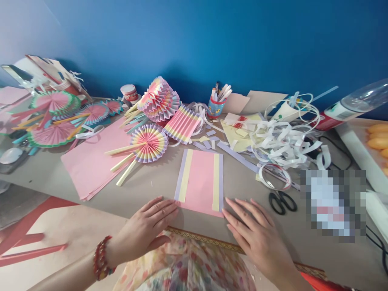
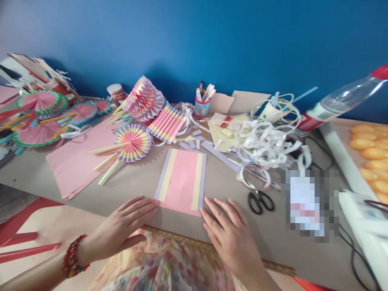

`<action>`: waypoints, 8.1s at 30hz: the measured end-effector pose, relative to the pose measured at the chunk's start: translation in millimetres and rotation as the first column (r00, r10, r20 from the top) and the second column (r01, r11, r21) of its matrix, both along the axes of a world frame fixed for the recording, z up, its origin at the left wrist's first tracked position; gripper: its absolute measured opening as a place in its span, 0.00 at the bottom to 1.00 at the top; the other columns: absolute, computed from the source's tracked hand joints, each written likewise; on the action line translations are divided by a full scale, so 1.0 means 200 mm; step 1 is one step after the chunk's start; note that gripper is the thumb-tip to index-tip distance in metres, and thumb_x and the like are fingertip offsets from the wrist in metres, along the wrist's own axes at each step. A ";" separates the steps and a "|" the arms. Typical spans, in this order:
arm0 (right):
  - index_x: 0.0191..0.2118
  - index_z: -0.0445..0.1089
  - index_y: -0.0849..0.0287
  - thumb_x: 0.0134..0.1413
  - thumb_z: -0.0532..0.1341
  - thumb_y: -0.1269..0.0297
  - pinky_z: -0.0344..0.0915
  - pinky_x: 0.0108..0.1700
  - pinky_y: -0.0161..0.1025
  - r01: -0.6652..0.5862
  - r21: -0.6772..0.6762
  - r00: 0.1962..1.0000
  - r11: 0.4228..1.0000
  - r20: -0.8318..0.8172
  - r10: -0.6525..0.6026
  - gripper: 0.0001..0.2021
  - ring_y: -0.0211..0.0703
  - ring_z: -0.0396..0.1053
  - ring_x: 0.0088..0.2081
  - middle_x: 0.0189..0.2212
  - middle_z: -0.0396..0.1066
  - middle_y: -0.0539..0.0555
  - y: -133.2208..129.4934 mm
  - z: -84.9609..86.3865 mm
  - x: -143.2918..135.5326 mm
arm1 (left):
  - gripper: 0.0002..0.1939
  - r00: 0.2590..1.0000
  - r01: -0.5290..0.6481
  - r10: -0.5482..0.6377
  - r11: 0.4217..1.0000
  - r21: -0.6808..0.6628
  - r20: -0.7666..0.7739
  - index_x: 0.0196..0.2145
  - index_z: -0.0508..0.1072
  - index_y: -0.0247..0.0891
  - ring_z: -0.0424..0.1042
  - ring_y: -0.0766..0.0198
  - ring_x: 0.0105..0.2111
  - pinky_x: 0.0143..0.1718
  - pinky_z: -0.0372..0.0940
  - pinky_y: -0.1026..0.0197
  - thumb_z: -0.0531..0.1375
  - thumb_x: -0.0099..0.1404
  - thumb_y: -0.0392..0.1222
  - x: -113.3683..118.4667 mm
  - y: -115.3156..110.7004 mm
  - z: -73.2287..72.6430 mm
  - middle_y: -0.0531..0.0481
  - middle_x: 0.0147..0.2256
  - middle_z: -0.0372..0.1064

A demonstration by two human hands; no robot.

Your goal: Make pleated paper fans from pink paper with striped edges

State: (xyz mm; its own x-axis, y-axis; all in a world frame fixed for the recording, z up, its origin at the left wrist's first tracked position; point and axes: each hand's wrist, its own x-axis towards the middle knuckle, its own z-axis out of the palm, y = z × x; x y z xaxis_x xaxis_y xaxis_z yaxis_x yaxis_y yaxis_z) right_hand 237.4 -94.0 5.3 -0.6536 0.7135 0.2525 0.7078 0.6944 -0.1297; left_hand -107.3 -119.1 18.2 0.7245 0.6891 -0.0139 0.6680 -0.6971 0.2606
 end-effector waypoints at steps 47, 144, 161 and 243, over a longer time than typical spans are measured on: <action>0.41 0.73 0.59 0.66 0.53 0.72 0.62 0.43 0.44 0.000 0.054 0.958 0.999 -0.286 0.015 0.11 0.45 0.67 0.39 0.36 0.75 0.54 0.05 0.06 -0.17 | 0.16 0.992 0.129 -0.127 0.929 0.346 -0.029 0.52 0.68 0.29 0.63 0.50 0.57 0.56 0.62 0.49 0.52 0.68 0.33 0.34 0.30 0.05 0.36 0.59 0.63; 0.30 0.66 0.56 0.60 0.61 0.67 0.58 0.33 0.35 0.068 -0.513 0.996 0.856 -0.020 -0.091 0.07 0.42 0.70 0.35 0.31 0.71 0.49 0.30 0.14 -0.13 | 0.08 0.992 -0.076 0.105 0.946 -0.314 0.076 0.34 0.70 0.38 0.69 0.62 0.34 0.35 0.57 0.63 0.53 0.70 0.37 0.19 0.48 0.03 0.51 0.34 0.71; 0.31 0.67 0.56 0.60 0.61 0.68 0.57 0.32 0.33 0.110 -0.519 0.987 0.847 -0.041 -0.153 0.06 0.37 0.67 0.31 0.32 0.68 0.48 0.30 0.09 -0.06 | 0.13 0.988 -0.131 0.150 0.925 -0.357 0.026 0.36 0.70 0.39 0.69 0.62 0.33 0.35 0.58 0.62 0.48 0.73 0.42 0.19 0.47 0.04 0.50 0.35 0.70; 0.57 0.66 0.56 0.51 0.60 0.80 0.59 0.44 0.47 -0.055 -0.035 0.983 0.998 0.173 0.060 0.27 0.49 0.64 0.41 0.47 0.74 0.52 0.10 0.02 -0.05 | 0.26 0.997 -0.051 0.058 0.990 0.134 -0.053 0.65 0.58 0.40 0.62 0.51 0.58 0.66 0.47 0.43 0.52 0.70 0.37 0.10 0.14 -0.04 0.46 0.56 0.67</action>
State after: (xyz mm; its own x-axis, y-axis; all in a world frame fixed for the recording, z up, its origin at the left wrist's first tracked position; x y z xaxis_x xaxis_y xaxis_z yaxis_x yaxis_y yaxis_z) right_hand 226.6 -74.7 8.7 -0.7257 0.6791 0.1100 0.6806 0.7321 -0.0296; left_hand -87.5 -91.5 9.5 0.6866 0.7259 0.0402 0.7169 -0.6852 0.1289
